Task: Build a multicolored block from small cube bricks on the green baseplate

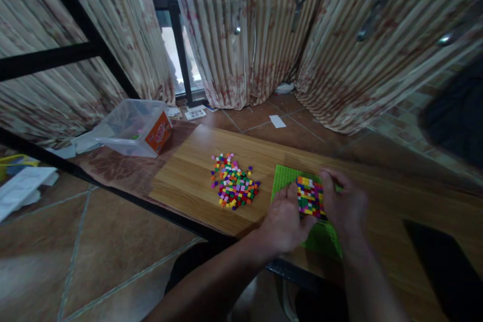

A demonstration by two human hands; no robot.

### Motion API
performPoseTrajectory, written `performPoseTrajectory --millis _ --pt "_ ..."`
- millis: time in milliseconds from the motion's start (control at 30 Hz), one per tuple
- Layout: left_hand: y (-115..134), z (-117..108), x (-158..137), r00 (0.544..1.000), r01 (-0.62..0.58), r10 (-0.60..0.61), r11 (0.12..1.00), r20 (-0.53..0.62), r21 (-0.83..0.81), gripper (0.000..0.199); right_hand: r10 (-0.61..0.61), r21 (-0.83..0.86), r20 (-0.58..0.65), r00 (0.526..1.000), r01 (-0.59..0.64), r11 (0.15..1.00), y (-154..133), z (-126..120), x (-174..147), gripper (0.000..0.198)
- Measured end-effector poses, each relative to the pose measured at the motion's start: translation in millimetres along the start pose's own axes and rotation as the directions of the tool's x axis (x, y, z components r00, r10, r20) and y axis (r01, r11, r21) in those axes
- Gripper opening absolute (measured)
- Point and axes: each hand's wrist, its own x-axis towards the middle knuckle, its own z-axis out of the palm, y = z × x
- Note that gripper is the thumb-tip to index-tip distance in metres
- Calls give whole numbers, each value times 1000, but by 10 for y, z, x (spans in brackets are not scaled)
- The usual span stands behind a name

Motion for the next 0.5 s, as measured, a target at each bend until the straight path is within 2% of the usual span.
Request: performPoseTrajectory --millis 100,167,267,333,433,500 --pt "-11 -77 -8 1000 -25 24 999 15 31 71 -116 -5 -70 991 116 993 -150 34 -40 29" --pt "-29 -172 2 999 -21 18 997 49 71 55 -143 44 -65 988 146 988 -303 108 -91 26" --pt "-85 -360 14 992 9 -26 991 125 134 31 -180 169 44 983 170 971 -551 287 -185 22" --pt "-160 -510 12 992 18 -30 995 120 97 27 -190 233 149 970 152 961 -687 430 -240 22" --pt "-348 -775 0 999 27 -28 999 -31 -33 30 -176 247 284 943 105 963 -814 648 -291 23" --pt "-510 -966 -10 974 116 -134 988 -185 -105 29 -139 211 354 925 66 975 -858 785 -311 22"
